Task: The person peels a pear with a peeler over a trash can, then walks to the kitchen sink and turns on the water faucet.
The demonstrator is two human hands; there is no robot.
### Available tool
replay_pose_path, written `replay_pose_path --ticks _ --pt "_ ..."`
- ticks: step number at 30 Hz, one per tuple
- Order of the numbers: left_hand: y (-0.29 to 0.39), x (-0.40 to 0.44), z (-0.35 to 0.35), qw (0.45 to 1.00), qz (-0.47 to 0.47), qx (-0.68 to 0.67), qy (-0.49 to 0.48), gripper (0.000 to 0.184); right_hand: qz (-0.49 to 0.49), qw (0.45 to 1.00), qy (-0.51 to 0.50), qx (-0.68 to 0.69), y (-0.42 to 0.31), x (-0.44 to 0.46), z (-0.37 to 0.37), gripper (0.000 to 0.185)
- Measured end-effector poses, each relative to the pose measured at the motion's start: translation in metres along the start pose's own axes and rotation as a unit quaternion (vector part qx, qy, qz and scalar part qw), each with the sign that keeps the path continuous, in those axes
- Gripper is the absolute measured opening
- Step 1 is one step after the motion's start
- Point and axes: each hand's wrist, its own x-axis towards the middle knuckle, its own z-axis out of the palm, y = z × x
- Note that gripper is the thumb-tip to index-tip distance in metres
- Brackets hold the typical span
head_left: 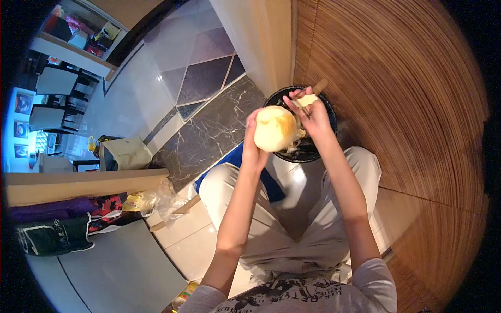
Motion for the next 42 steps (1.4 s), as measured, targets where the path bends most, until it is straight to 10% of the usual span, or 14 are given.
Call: replay_pose_path --ticks 19,32,35,38,40,42 --pt "-0.003 -0.004 -0.002 0.985 -0.172 -0.034 -0.005 0.045 -0.05 0.971 -0.104 -0.207 0.027 -0.008 0.005 0.014" --pt "-0.008 -0.012 0.004 0.994 -0.04 0.019 -0.098 0.056 0.138 0.982 0.024 0.124 0.04 0.028 -0.042 0.006" --pt "0.001 -0.015 0.007 0.994 -0.073 -0.008 -0.076 0.059 -0.028 0.995 0.026 -0.098 0.025 0.016 -0.03 0.006" --pt "-0.004 -0.005 -0.014 0.997 -0.073 -0.02 -0.034 0.057 -0.205 0.883 -0.024 -0.422 0.013 0.011 -0.03 0.006" --pt "-0.004 -0.002 -0.019 0.996 -0.086 -0.028 0.007 0.058 -0.327 0.563 -0.091 -0.753 -0.007 0.002 -0.021 0.019" --pt "-0.003 0.0 -0.02 0.996 -0.089 -0.032 0.004 0.058 -0.318 0.549 -0.133 -0.761 -0.017 0.003 -0.023 0.022"
